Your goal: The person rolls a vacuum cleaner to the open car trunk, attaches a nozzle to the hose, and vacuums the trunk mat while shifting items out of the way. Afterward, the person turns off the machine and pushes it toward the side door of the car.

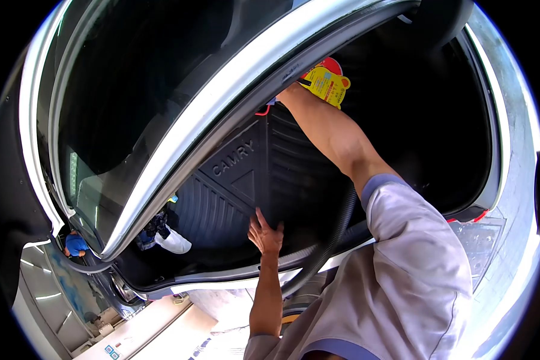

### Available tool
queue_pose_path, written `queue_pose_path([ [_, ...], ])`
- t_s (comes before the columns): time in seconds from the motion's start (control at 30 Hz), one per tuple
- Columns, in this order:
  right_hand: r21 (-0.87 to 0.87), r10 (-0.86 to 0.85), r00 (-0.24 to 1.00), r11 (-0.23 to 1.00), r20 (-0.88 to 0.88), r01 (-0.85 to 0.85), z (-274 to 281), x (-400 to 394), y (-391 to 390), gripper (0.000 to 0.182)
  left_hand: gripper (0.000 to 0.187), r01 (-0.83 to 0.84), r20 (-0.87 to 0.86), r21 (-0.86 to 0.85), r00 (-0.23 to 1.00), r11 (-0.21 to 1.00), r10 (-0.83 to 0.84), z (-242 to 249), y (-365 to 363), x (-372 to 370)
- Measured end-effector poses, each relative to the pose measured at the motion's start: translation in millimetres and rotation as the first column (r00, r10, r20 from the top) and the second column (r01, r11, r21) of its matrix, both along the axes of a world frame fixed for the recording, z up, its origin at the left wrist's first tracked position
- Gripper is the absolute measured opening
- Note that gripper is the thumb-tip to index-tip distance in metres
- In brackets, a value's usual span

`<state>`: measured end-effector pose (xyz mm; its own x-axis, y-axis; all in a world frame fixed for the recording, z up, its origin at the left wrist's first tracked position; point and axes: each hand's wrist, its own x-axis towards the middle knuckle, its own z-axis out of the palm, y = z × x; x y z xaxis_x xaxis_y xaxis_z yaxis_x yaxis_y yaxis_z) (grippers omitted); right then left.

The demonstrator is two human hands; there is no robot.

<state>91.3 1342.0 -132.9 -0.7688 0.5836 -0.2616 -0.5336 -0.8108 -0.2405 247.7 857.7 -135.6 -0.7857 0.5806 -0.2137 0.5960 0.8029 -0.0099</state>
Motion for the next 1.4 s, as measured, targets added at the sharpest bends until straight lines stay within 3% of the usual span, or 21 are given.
queue_pose_path([
  [0.03,-0.036,0.003,1.0,0.999,0.008,-0.003,-3,-5,2,0.004,0.105,0.114,-0.165,0.06,0.981,0.992,-0.103,12,31,-24],
  [0.07,-0.043,-0.009,0.992,0.999,-0.123,0.004,-18,-15,3,0.005,0.107,0.193,-0.252,0.122,0.955,0.974,-0.158,29,67,-52],
  [0.13,-0.271,-0.024,0.998,0.962,-0.066,0.005,32,15,-9,0.016,0.119,0.306,-0.357,0.186,0.907,0.934,-0.225,61,138,-108],
  [0.2,-0.245,-0.023,0.999,0.969,-0.032,0.014,21,25,-15,0.02,0.122,0.313,-0.257,0.145,0.928,0.938,-0.27,66,193,-168],
  [0.27,-0.189,-0.016,0.999,0.982,0.051,0.025,3,35,-20,0.025,0.119,0.369,-0.229,-0.049,0.9,0.928,-0.37,73,238,-211],
  [0.43,0.08,0.024,0.882,0.994,0.47,-0.07,-38,63,-11,0.036,0.119,0.424,-0.1,-0.262,0.881,0.867,-0.462,52,308,-265],
  [0.5,0.318,-0.088,0.696,0.924,0.713,-0.21,-54,85,11,0.041,0.119,0.407,-0.064,-0.298,0.894,0.863,-0.444,32,312,-284],
  [0.57,0.52,-0.383,0.363,0.725,0.85,-0.452,-75,127,33,0.046,0.119,0.382,-0.052,-0.311,0.908,0.87,-0.416,17,313,-293],
  [0.6,0.524,-0.535,0.172,0.624,0.827,-0.58,-79,157,43,0.049,0.118,0.369,-0.054,-0.31,0.913,0.876,-0.404,12,314,-294],
  [0.67,0.355,-0.716,-0.149,0.503,0.682,-0.788,-84,215,53,0.087,0.118,0.35,-0.05,-0.308,0.922,0.885,-0.383,2,315,-297],
  [0.7,0.352,-0.719,-0.153,0.5,0.678,-0.791,-87,224,56,0.087,0.118,0.34,-0.049,-0.308,0.927,0.889,-0.371,-2,315,-298],
  [0.77,0.175,-0.679,-0.167,0.405,0.714,-0.897,-86,235,55,0.101,0.118,0.322,-0.045,-0.296,0.936,0.899,-0.35,-11,314,-298],
  [0.87,0.182,-0.696,-0.125,0.349,0.707,-0.919,-75,221,44,0.106,0.118,0.298,-0.053,-0.278,0.944,0.913,-0.324,-24,312,-301],
  [1.0,0.126,-0.575,-0.228,0.509,0.786,-0.851,-51,206,40,0.107,0.118,0.275,-0.051,-0.252,0.954,0.928,-0.297,-49,313,-305],
  [1.07,0.144,-0.601,-0.258,0.537,0.757,-0.831,-54,206,44,0.098,0.117,0.265,-0.05,-0.232,0.958,0.936,-0.283,-63,313,-309],
  [1.13,0.126,-0.426,-0.238,0.669,0.873,-0.733,-92,198,65,0.083,0.117,0.254,-0.053,-0.211,0.961,0.944,-0.271,-78,314,-313],
  [1.17,0.144,-0.429,-0.231,0.681,0.873,-0.718,-100,196,62,0.071,0.117,0.248,-0.057,-0.203,0.963,0.947,-0.264,-79,315,-311],
  [1.3,0.229,-0.412,-0.152,0.734,0.898,-0.639,-91,201,52,0.067,0.117,0.251,-0.078,-0.149,0.961,0.957,-0.264,-117,316,-341],
  [1.4,0.285,-0.419,-0.085,0.739,0.904,-0.61,-95,191,45,0.065,0.115,0.225,-0.06,-0.249,0.967,0.942,-0.247,-80,324,-310],
])
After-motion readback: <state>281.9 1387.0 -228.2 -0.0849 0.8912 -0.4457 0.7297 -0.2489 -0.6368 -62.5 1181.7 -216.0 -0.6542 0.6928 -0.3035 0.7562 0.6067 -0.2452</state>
